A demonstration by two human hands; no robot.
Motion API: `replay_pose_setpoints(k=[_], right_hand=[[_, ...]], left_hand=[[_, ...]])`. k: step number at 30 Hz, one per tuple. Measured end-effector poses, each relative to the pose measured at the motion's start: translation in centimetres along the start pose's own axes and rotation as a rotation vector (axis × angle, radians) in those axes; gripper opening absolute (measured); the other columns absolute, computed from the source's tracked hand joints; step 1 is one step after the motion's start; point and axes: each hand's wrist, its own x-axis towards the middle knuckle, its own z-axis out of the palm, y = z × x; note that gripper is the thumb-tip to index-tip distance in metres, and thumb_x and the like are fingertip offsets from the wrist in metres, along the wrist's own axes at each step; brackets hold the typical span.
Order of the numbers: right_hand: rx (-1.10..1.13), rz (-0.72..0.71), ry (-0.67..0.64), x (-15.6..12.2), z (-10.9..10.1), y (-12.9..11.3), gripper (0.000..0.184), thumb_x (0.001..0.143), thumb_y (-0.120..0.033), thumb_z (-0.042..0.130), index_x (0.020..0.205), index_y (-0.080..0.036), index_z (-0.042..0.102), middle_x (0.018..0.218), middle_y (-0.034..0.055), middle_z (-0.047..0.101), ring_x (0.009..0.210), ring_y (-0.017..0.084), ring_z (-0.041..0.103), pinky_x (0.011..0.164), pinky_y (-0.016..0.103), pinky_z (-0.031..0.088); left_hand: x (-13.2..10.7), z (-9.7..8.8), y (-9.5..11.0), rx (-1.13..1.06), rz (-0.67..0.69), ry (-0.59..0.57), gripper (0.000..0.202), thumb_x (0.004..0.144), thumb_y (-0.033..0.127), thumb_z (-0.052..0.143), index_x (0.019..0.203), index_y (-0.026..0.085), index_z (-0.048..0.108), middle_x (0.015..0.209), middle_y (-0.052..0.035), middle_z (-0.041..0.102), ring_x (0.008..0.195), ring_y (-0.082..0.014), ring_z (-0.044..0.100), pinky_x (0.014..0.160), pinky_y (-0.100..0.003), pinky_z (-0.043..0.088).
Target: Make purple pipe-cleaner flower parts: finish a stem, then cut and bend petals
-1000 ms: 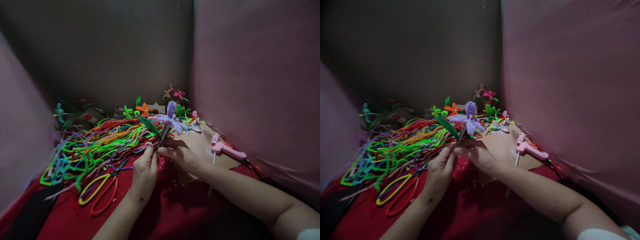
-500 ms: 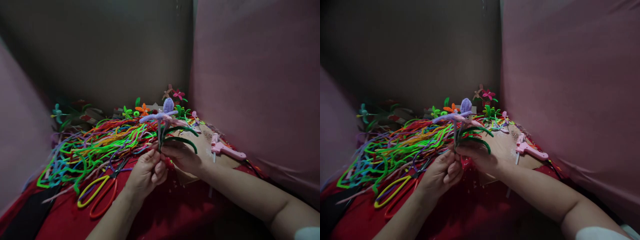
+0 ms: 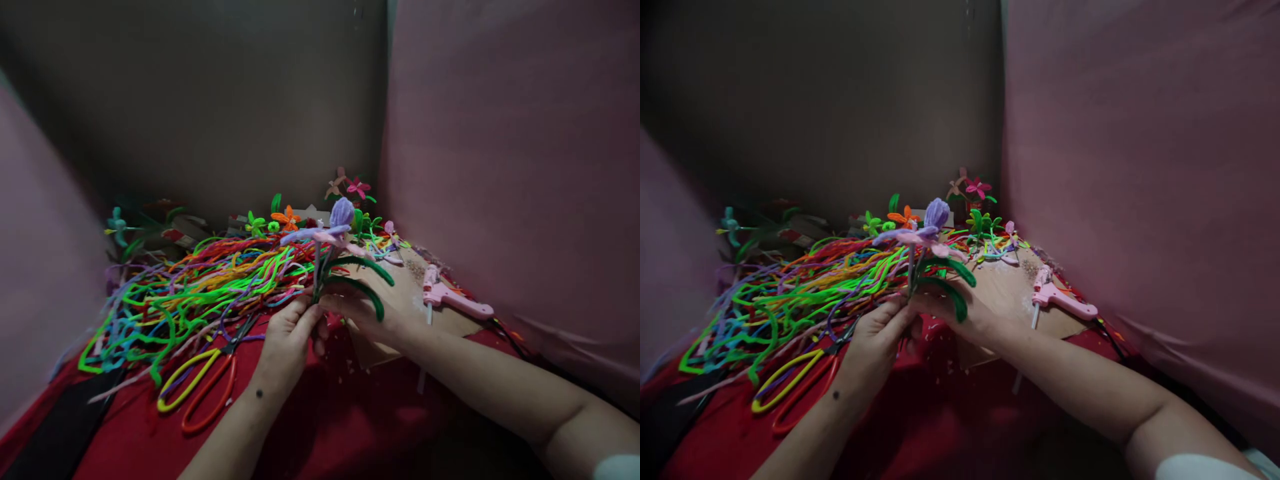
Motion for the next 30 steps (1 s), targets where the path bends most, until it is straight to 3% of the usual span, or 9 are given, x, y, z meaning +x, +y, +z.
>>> replay_pose_setpoints(k=[4, 10, 17, 20, 23, 26, 30], right_hand=[[0.04, -0.009, 0.029, 0.3, -0.1, -0.5, 0.02, 0.067, -0.04, 0.07, 0.078, -0.023, 0.069, 0.081, 0.0026, 0.067, 0.086, 0.023, 0.058, 0.068, 0.03, 0.044], [0.234, -0.005, -0.03, 0.7, -0.5, 1.7, 0.03, 0.069, -0.046, 0.068, 0.08, -0.019, 0.071, 0.078, 0.0035, 0.065, 0.073, 0.017, 0.056, 0.068, 0.031, 0.043], [0.325, 0.052, -0.289, 0.3, -0.8, 1.8, 0.018, 0.075, -0.034, 0.065, 0.077, -0.017, 0.069, 0.074, 0.0006, 0.062, 0.069, 0.013, 0.054, 0.071, 0.028, 0.041], [0.331, 0.046, -0.313, 0.2, -0.7, 1.3, 0.022, 0.08, -0.036, 0.059, 0.073, -0.016, 0.066, 0.067, 0.0006, 0.061, 0.064, 0.013, 0.056, 0.068, 0.028, 0.043], [0.348, 0.068, -0.252, 0.2, -0.4, 1.0, 0.027, 0.081, -0.04, 0.057, 0.072, -0.016, 0.065, 0.055, -0.001, 0.056, 0.052, 0.012, 0.053, 0.056, 0.027, 0.043], [0.332, 0.057, -0.054, 0.1, 0.0, 1.3, 0.019, 0.075, -0.035, 0.065, 0.073, -0.017, 0.067, 0.06, -0.0009, 0.058, 0.056, 0.012, 0.054, 0.057, 0.026, 0.044], [0.366, 0.115, -0.099, 0.0, 0.3, 2.0, 0.025, 0.079, -0.04, 0.059, 0.09, -0.02, 0.069, 0.065, 0.0009, 0.063, 0.056, 0.015, 0.056, 0.055, 0.03, 0.046]], left_hand=[[0.1, -0.1, 0.6, -0.309, -0.117, -0.076, 0.024, 0.074, 0.033, 0.064, 0.064, 0.014, 0.053, 0.046, 0.0051, 0.051, 0.033, -0.0042, 0.039, 0.036, -0.017, 0.031], [-0.3, -0.5, 0.1, -0.671, -0.278, -0.351, 0.02, 0.073, 0.032, 0.069, 0.073, 0.016, 0.056, 0.042, 0.0099, 0.043, 0.027, 0.0003, 0.018, 0.029, -0.012, 0.027], [-0.4, -0.9, -0.4, -0.699, -0.214, -0.554, 0.018, 0.078, 0.034, 0.063, 0.073, 0.017, 0.059, 0.038, 0.0081, 0.044, 0.026, -0.0021, 0.022, 0.029, -0.016, 0.034], [-0.3, -0.8, 0.2, -0.525, -0.154, -0.465, 0.021, 0.08, 0.036, 0.059, 0.073, 0.017, 0.059, 0.044, 0.0042, 0.05, 0.032, -0.0071, 0.04, 0.036, -0.02, 0.039], [-0.2, -0.4, 0.7, -0.18, -0.047, -0.228, 0.02, 0.081, 0.035, 0.057, 0.076, 0.016, 0.061, 0.062, -0.0008, 0.06, 0.053, -0.0114, 0.055, 0.053, -0.023, 0.044], [-0.2, 0.1, 0.3, 0.14, 0.075, 0.0, 0.012, 0.076, 0.03, 0.062, 0.075, 0.018, 0.061, 0.065, 0.002, 0.059, 0.059, -0.0106, 0.053, 0.057, -0.021, 0.042], [-0.4, 0.7, -0.1, 0.199, 0.076, 0.101, 0.014, 0.077, 0.028, 0.056, 0.066, 0.02, 0.057, 0.052, 0.0045, 0.054, 0.048, -0.0105, 0.049, 0.051, -0.022, 0.04]])
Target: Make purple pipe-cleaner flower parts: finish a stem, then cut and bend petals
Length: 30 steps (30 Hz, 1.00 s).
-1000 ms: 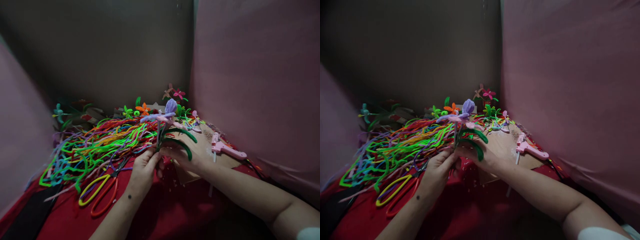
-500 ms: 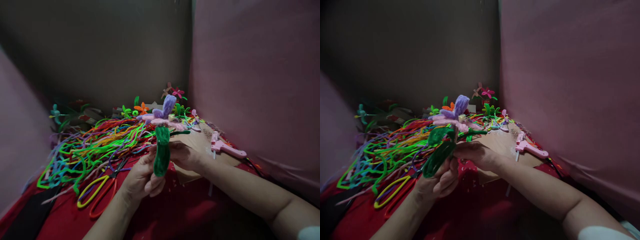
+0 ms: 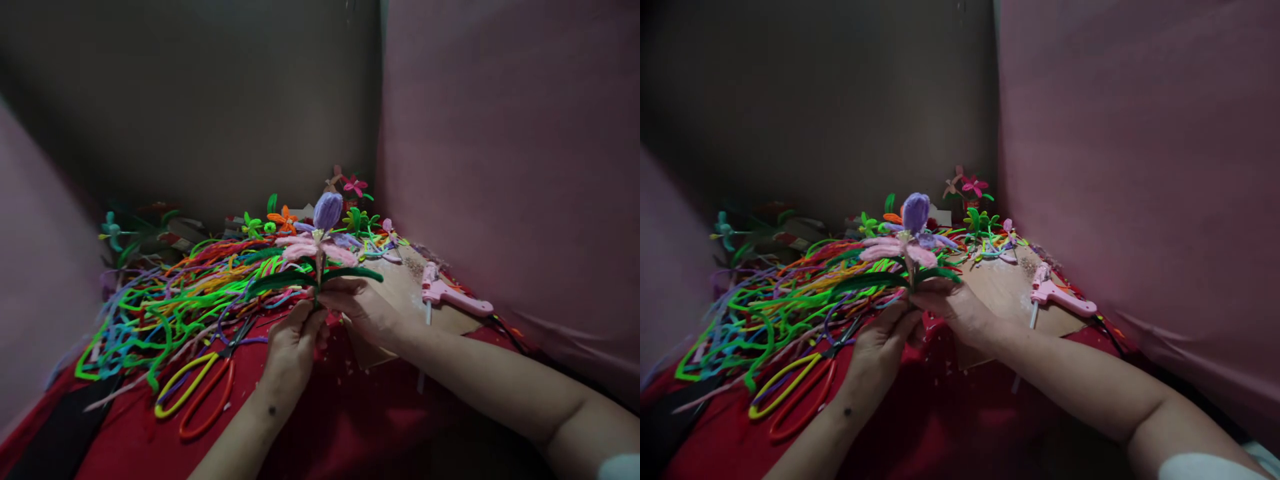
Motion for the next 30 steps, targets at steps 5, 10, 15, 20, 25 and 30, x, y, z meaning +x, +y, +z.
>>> replay_pose_setpoints(k=[5, 10, 15, 20, 25, 30], right_hand=[[-0.076, -0.073, 0.048, 0.1, -0.4, -0.5, 0.024, 0.073, -0.038, 0.066, 0.089, -0.021, 0.071, 0.076, 0.0009, 0.067, 0.072, 0.017, 0.06, 0.069, 0.031, 0.047], [-0.044, -0.059, -0.075, 0.2, -1.2, -1.3, 0.021, 0.069, -0.03, 0.072, 0.087, -0.018, 0.073, 0.08, 0.0018, 0.068, 0.077, 0.017, 0.06, 0.078, 0.034, 0.046], [-0.02, -0.023, -0.116, 0.0, -1.2, -1.5, 0.02, 0.068, -0.03, 0.071, 0.083, -0.017, 0.073, 0.067, 0.0015, 0.066, 0.068, 0.017, 0.06, 0.074, 0.034, 0.047], [-0.089, -0.063, 0.115, 0.1, -0.3, -1.0, 0.017, 0.069, -0.032, 0.069, 0.076, -0.017, 0.072, 0.073, 0.002, 0.066, 0.073, 0.017, 0.059, 0.075, 0.032, 0.046], [-0.176, -0.05, 0.11, 0.1, -0.2, -0.6, 0.019, 0.068, -0.033, 0.07, 0.079, -0.017, 0.071, 0.077, 0.002, 0.066, 0.076, 0.017, 0.058, 0.079, 0.034, 0.044], [-0.278, -0.104, 0.037, 0.4, -0.9, -0.6, 0.023, 0.072, -0.035, 0.067, 0.085, -0.018, 0.072, 0.078, 0.0023, 0.066, 0.079, 0.018, 0.058, 0.081, 0.034, 0.044]], left_hand=[[0.1, -0.6, 0.4, -0.149, -0.022, -0.109, 0.023, 0.078, 0.023, 0.055, 0.056, 0.017, 0.053, 0.047, 0.0031, 0.052, 0.045, -0.0087, 0.046, 0.05, -0.021, 0.038], [0.3, -1.4, -0.5, -0.557, -0.17, -0.427, 0.02, 0.075, 0.03, 0.064, 0.064, 0.017, 0.054, 0.045, 0.0049, 0.049, 0.035, -0.006, 0.039, 0.039, -0.02, 0.03], [0.6, -1.5, -0.5, -0.499, -0.164, -0.491, 0.018, 0.075, 0.035, 0.063, 0.073, 0.017, 0.06, 0.047, 0.0049, 0.05, 0.036, -0.0073, 0.041, 0.044, -0.022, 0.035], [0.5, -1.1, -0.8, 0.237, 0.188, -0.013, 0.013, 0.074, 0.03, 0.062, 0.083, 0.02, 0.065, 0.066, 0.0002, 0.062, 0.064, -0.014, 0.054, 0.063, -0.024, 0.04], [0.2, -1.1, -1.7, 0.419, 0.295, 0.085, 0.016, 0.083, 0.028, 0.05, 0.076, 0.021, 0.063, 0.055, 0.0023, 0.053, 0.05, -0.011, 0.047, 0.054, -0.022, 0.035], [0.3, -1.1, -1.0, 0.235, 0.153, 0.067, 0.023, 0.083, 0.029, 0.049, 0.063, 0.02, 0.055, 0.049, 0.0042, 0.049, 0.045, -0.0097, 0.046, 0.049, -0.021, 0.035]])
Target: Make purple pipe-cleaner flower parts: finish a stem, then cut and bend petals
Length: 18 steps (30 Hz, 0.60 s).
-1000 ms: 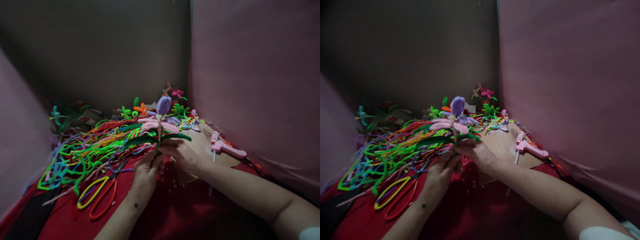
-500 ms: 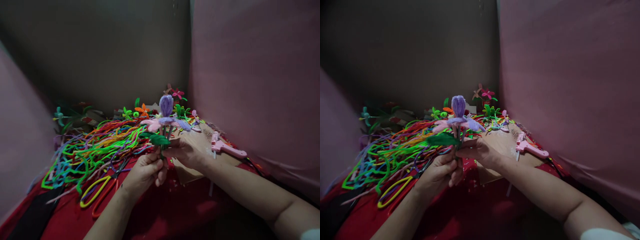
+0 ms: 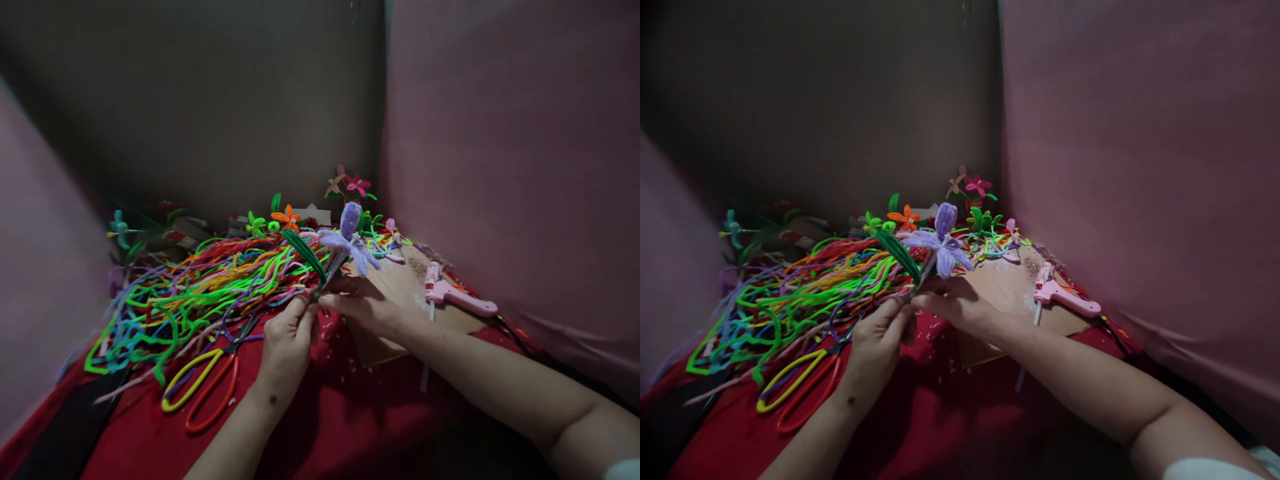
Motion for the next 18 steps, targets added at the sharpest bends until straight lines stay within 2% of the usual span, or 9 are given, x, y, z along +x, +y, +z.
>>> replay_pose_setpoints(k=[3, 7, 10, 12, 13, 15, 17, 18], right_hand=[[-0.03, -0.025, 0.007, 0.2, -0.2, -0.1, 0.019, 0.074, -0.034, 0.065, 0.081, -0.017, 0.072, 0.073, 0.0014, 0.064, 0.074, 0.016, 0.057, 0.076, 0.031, 0.044], [0.086, 0.013, 0.035, 0.2, 0.2, -0.3, 0.021, 0.074, -0.036, 0.065, 0.078, -0.016, 0.07, 0.07, 0.0006, 0.062, 0.069, 0.014, 0.055, 0.07, 0.028, 0.044], [0.236, 0.045, 0.069, 0.1, 0.7, 0.2, 0.018, 0.072, -0.034, 0.068, 0.074, -0.016, 0.067, 0.065, -0.0014, 0.059, 0.063, 0.011, 0.052, 0.063, 0.024, 0.042], [0.362, 0.072, 0.054, 0.0, 0.9, 0.7, 0.018, 0.073, -0.032, 0.067, 0.07, -0.015, 0.063, 0.061, -0.0026, 0.055, 0.057, 0.008, 0.049, 0.057, 0.021, 0.041], [0.406, 0.086, 0.03, -0.1, 1.0, 0.9, 0.02, 0.075, -0.033, 0.065, 0.068, -0.014, 0.062, 0.06, -0.0028, 0.054, 0.054, 0.007, 0.049, 0.053, 0.021, 0.041], [0.428, 0.116, -0.043, -0.1, 1.0, 1.2, 0.026, 0.079, -0.038, 0.06, 0.069, -0.014, 0.059, 0.056, -0.0027, 0.053, 0.047, 0.009, 0.049, 0.047, 0.022, 0.041], [0.397, 0.113, -0.078, 0.0, 1.1, 1.2, 0.028, 0.08, -0.042, 0.055, 0.071, -0.015, 0.06, 0.052, -0.0032, 0.052, 0.041, 0.011, 0.049, 0.043, 0.025, 0.041], [0.359, 0.092, -0.051, 0.0, 1.2, 1.1, 0.027, 0.08, -0.042, 0.055, 0.073, -0.016, 0.061, 0.053, -0.0028, 0.053, 0.043, 0.012, 0.05, 0.045, 0.026, 0.043]], left_hand=[[0.0, 0.3, 0.5, -0.2, -0.138, -0.046, 0.027, 0.084, 0.03, 0.051, 0.059, 0.018, 0.052, 0.048, 0.0049, 0.05, 0.042, -0.0078, 0.046, 0.045, -0.019, 0.036], [-0.1, 1.0, 0.7, -0.535, -0.282, -0.076, 0.029, 0.082, 0.034, 0.056, 0.06, 0.016, 0.051, 0.047, 0.006, 0.048, 0.036, -0.0045, 0.041, 0.038, -0.017, 0.03], [0.0, 1.4, 0.6, -0.896, -0.378, -0.22, 0.024, 0.08, 0.036, 0.06, 0.069, 0.016, 0.053, 0.044, 0.0084, 0.043, 0.032, -0.003, 0.033, 0.037, -0.016, 0.029], [0.1, 1.4, 0.6, -1.052, -0.413, -0.34, 0.023, 0.077, 0.037, 0.064, 0.072, 0.017, 0.054, 0.043, 0.0095, 0.041, 0.03, -0.0024, 0.03, 0.036, -0.017, 0.03], [0.2, 1.3, 0.6, -1.073, -0.416, -0.387, 0.024, 0.076, 0.038, 0.064, 0.073, 0.017, 0.054, 0.044, 0.0093, 0.042, 0.03, -0.0027, 0.03, 0.036, -0.017, 0.031], [0.4, 1.1, 0.5, -0.975, -0.389, -0.424, 0.024, 0.077, 0.039, 0.062, 0.073, 0.016, 0.056, 0.046, 0.0068, 0.048, 0.032, -0.0051, 0.038, 0.038, -0.019, 0.034], [0.6, 0.9, 0.3, -0.737, -0.323, -0.358, 0.025, 0.08, 0.04, 0.058, 0.076, 0.015, 0.059, 0.053, 0.0022, 0.057, 0.04, -0.0094, 0.05, 0.044, -0.022, 0.039], [0.6, 0.8, 0.1, -0.6, -0.274, -0.283, 0.024, 0.079, 0.039, 0.058, 0.079, 0.015, 0.061, 0.06, 0.0001, 0.061, 0.047, -0.0114, 0.055, 0.049, -0.024, 0.042]])
